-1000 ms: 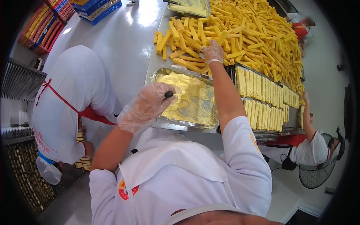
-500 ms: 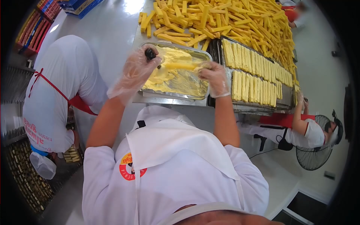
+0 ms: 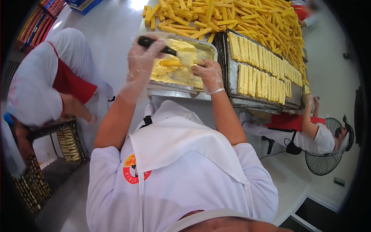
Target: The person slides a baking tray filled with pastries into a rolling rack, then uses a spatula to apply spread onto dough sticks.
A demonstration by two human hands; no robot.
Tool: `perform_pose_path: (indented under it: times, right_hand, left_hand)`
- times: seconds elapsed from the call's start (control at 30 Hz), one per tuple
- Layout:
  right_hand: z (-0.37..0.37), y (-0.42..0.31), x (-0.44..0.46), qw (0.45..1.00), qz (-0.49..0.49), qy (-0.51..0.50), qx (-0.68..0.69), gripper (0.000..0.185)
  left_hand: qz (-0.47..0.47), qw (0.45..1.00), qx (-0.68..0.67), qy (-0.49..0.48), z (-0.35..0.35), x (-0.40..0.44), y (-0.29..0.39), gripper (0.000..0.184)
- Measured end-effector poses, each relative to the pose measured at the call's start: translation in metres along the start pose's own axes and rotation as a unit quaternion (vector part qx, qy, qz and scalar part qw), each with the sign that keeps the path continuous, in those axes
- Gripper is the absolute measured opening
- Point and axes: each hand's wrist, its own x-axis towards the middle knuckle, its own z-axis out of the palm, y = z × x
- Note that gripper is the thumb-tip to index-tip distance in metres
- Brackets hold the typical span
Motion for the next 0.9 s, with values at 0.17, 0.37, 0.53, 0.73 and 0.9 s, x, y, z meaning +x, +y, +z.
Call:
perform_pose_path:
  times: [0.17, 0.37, 0.53, 0.73, 0.9]
  right_hand:
    - [0.002, -0.009, 0.0, 0.999, 0.022, -0.01, -0.029, 0.019]
    - [0.013, -0.019, -0.006, 0.984, -0.113, 0.026, -0.137, 0.032]
    - [0.019, -0.018, -0.01, 0.985, -0.128, 0.043, -0.108, 0.043]
    - [0.015, -0.013, -0.013, 0.978, -0.15, 0.05, -0.139, 0.036]
    - [0.014, -0.023, -0.017, 0.97, -0.128, 0.018, -0.207, 0.034]
  left_hand:
    - [0.088, 0.956, 0.28, -0.01, -0.034, 0.004, -0.02, 0.014]
    - [0.225, 0.854, 0.435, -0.176, 0.005, -0.018, 0.017, 0.013]
    - [0.032, 0.998, -0.025, -0.04, 0.012, -0.001, 0.003, 0.019]
    - [0.093, 0.949, 0.301, -0.012, -0.037, 0.023, -0.028, 0.017]
    - [0.283, 0.81, 0.477, -0.19, -0.013, 0.005, 0.007, 0.016]
